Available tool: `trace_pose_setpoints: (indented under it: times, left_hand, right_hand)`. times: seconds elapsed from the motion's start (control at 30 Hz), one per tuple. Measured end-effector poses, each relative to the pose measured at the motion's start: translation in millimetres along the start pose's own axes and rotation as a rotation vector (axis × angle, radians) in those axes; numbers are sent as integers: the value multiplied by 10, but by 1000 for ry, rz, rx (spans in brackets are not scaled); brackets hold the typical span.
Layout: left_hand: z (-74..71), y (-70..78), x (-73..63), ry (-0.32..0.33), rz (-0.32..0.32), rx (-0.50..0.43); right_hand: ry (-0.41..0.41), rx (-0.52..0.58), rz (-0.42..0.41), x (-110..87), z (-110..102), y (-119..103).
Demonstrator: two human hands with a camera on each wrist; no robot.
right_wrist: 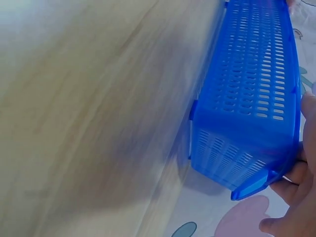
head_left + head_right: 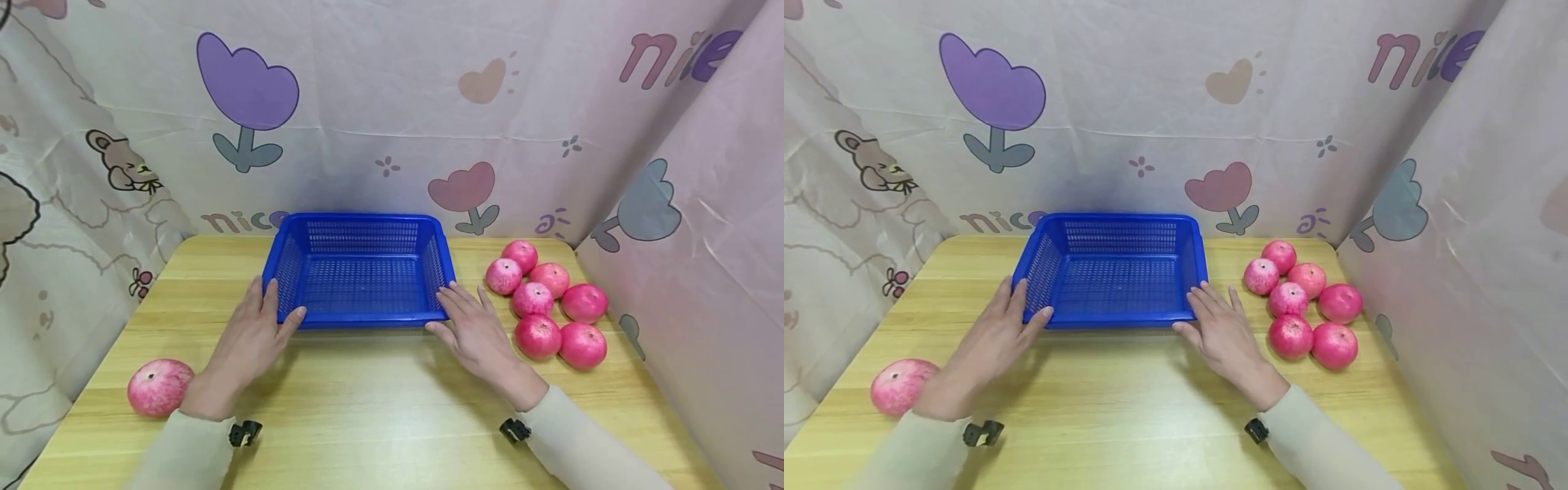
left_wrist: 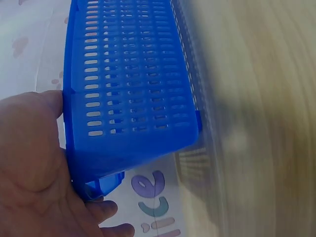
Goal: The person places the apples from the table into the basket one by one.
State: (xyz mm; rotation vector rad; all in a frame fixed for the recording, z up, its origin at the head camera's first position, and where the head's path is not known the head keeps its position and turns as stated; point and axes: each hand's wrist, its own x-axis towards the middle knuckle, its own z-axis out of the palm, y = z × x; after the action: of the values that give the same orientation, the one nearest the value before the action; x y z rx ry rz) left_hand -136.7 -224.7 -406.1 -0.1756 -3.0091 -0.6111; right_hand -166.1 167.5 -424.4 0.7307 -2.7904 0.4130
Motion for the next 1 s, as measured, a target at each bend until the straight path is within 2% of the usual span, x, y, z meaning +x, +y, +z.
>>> trace_pose_setpoints:
  times: [0.3,0.47,0.53,0.63,0.8,1.0]
  left_hand:
    - [81,180,-73,-3,8,2]
    - [101,227,-91,-2,2,-10]
    - [94,234,-92,-1,3,-15]
    - [83,236,-85,-12,-2,-25]
    - [85,249,-86,-18,-15,-40]
    - [76,250,-85,-12,-14,-56]
  right_hand:
    - [145,-12,-3,-118,-63,67]
    - [257,7,-25,-115,-41,88]
    - [278,22,-19,-94,-24,78]
    - [244,53,28,-66,-11,39]
    - [102,90,135,-42,-28,-22]
    - [-9,94,187,-6,-46,-74]
